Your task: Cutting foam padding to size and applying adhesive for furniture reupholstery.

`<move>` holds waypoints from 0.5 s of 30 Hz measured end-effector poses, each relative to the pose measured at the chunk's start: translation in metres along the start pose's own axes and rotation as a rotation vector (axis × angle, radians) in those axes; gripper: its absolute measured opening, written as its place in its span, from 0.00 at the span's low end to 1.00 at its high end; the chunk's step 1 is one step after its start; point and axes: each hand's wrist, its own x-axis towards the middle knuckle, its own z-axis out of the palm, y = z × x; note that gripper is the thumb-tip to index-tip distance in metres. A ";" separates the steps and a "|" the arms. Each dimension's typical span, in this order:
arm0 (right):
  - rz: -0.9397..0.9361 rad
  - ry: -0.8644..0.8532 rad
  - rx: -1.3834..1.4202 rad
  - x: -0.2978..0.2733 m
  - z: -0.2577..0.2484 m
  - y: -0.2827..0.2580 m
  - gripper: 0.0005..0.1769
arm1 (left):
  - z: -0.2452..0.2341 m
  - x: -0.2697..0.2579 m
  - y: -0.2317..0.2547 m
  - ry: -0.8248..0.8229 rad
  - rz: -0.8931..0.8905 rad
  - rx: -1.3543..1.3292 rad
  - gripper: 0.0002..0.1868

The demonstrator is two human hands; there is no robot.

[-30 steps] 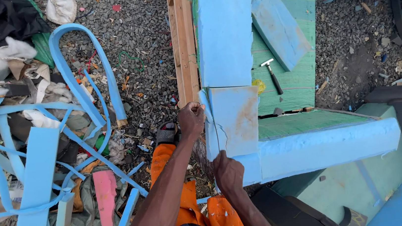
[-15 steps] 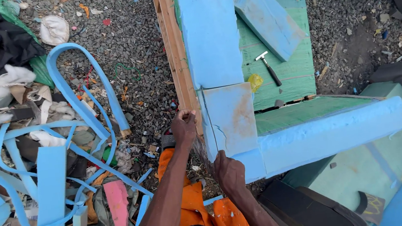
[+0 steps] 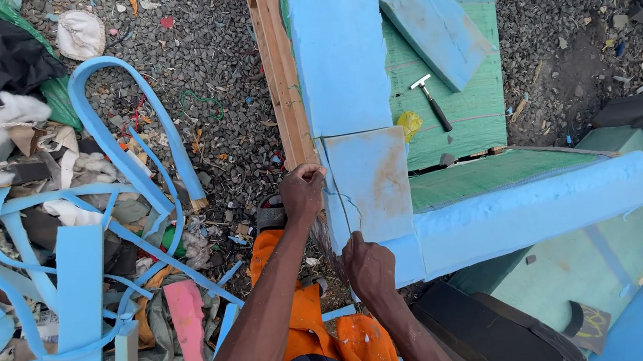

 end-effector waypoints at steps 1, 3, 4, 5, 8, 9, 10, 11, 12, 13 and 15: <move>0.000 0.000 -0.001 0.004 -0.004 -0.001 0.28 | 0.003 -0.001 -0.003 0.000 0.000 -0.001 0.12; 0.016 -0.038 -0.012 0.013 -0.010 -0.007 0.30 | 0.003 0.000 -0.008 0.001 -0.002 0.037 0.12; 0.019 -0.038 -0.008 -0.005 -0.008 -0.010 0.30 | -0.003 -0.006 -0.015 -0.001 -0.001 0.041 0.12; 0.039 -0.070 -0.012 -0.017 -0.009 -0.007 0.31 | -0.002 -0.006 -0.018 -0.008 -0.014 0.017 0.13; 0.036 -0.107 -0.045 -0.028 -0.012 0.000 0.33 | -0.002 -0.011 -0.015 -0.020 -0.026 -0.003 0.14; 0.014 -0.105 -0.072 -0.026 -0.013 0.002 0.33 | -0.002 -0.012 -0.012 -0.027 -0.018 0.002 0.14; 0.015 -0.106 -0.072 -0.015 -0.014 -0.002 0.33 | -0.002 -0.015 -0.012 -0.028 -0.019 0.002 0.14; 0.004 -0.054 -0.059 0.001 -0.017 -0.006 0.31 | 0.000 -0.014 -0.011 -0.013 -0.022 0.020 0.14; -0.006 -0.002 -0.046 0.016 -0.019 -0.009 0.29 | 0.001 -0.013 -0.010 0.001 -0.026 0.037 0.14; -0.005 -0.006 -0.041 0.010 -0.021 -0.009 0.29 | -0.001 -0.016 -0.008 -0.001 -0.029 0.042 0.14; -0.022 0.038 -0.067 0.007 -0.028 -0.004 0.29 | 0.002 -0.013 -0.001 0.016 -0.029 0.012 0.13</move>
